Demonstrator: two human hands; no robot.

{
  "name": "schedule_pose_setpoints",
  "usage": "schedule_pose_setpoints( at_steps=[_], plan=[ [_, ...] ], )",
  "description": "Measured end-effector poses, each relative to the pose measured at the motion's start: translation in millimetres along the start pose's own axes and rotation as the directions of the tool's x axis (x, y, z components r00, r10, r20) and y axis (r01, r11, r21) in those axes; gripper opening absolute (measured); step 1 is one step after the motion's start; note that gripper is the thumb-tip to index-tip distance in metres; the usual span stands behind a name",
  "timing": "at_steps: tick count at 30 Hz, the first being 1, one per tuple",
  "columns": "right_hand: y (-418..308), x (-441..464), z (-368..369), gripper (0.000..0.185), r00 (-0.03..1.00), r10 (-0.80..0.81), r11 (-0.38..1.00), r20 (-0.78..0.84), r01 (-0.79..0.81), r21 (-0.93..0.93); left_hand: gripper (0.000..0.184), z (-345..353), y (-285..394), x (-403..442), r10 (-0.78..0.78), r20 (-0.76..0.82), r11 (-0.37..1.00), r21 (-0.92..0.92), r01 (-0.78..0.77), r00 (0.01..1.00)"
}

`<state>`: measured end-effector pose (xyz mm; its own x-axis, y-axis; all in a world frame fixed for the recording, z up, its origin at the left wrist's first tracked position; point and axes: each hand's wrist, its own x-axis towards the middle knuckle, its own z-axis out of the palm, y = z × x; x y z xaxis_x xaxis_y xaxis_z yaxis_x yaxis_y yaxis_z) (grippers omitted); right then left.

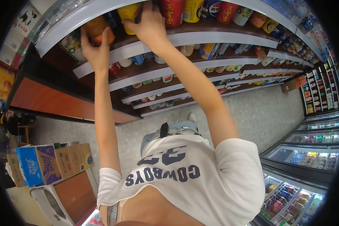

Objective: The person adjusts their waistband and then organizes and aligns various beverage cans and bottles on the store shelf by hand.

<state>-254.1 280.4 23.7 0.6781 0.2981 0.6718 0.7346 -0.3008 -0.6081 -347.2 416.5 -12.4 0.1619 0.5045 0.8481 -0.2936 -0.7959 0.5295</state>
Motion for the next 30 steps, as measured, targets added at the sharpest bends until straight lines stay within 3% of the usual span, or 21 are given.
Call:
schedule_pose_setpoints(
  at_steps=[1,4,5,8,9,13,16,19,22,25,28,30],
  plan=[
    [-3,-5,-3,0.066,0.999,0.024,0.999,-0.043,-0.025,-0.031,0.078,0,0,1,0.019,0.016,0.999,0.033,-0.019,1.0],
    [-1,-18,6,0.036,0.955,-0.106,0.994,-0.279,0.105,-0.019,0.077,-3,0,0,0.18,0.049,0.962,0.201,-0.186,0.982],
    [-4,-23,10,0.034,0.95,-0.085,0.994,-0.301,0.102,0.044,0.077,-4,-1,-2,0.171,0.059,0.956,0.232,-0.18,0.984],
    [0,-28,14,0.027,0.949,-0.229,0.951,-0.218,0.17,-0.257,0.078,-3,-2,-5,0.188,0.066,0.929,0.312,-0.199,0.98],
    [5,-23,16,0.023,0.942,-0.259,0.94,-0.213,0.195,-0.281,0.078,-1,-2,-5,0.222,0.057,0.916,0.331,-0.228,0.974],
    [12,-5,14,0.029,0.986,-0.15,0.916,-0.071,0.112,-0.384,0.079,1,-5,-8,0.279,0.049,0.875,0.399,-0.275,0.959],
    [20,7,24,0.035,0.993,0.017,0.864,0.115,0.043,-0.502,0.078,1,-3,-8,0.268,0.05,0.866,0.425,-0.263,0.962],
    [36,22,37,0.047,0.99,-0.094,0.896,0.107,0.131,-0.423,0.078,2,-2,-8,0.272,0.043,0.862,0.432,-0.264,0.961],
    [35,37,48,0.05,0.976,-0.218,0.932,-0.01,0.205,-0.298,0.078,3,-4,-9,0.29,0.042,0.851,0.446,-0.278,0.956],
    [25,48,61,0.061,0.995,-0.094,0.964,0.032,0.099,-0.248,0.079,4,-6,-10,0.305,0.04,0.844,0.451,-0.29,0.951],
    [21,52,60,0.058,0.993,-0.118,0.983,-0.028,0.113,-0.146,0.079,3,-7,-10,0.321,0.045,0.836,0.456,-0.305,0.946],
    [18,44,45,0.058,0.987,-0.147,0.967,0.059,0.156,-0.201,0.078,2,-5,-10,0.295,0.047,0.849,0.445,-0.285,0.954]
  ],
)
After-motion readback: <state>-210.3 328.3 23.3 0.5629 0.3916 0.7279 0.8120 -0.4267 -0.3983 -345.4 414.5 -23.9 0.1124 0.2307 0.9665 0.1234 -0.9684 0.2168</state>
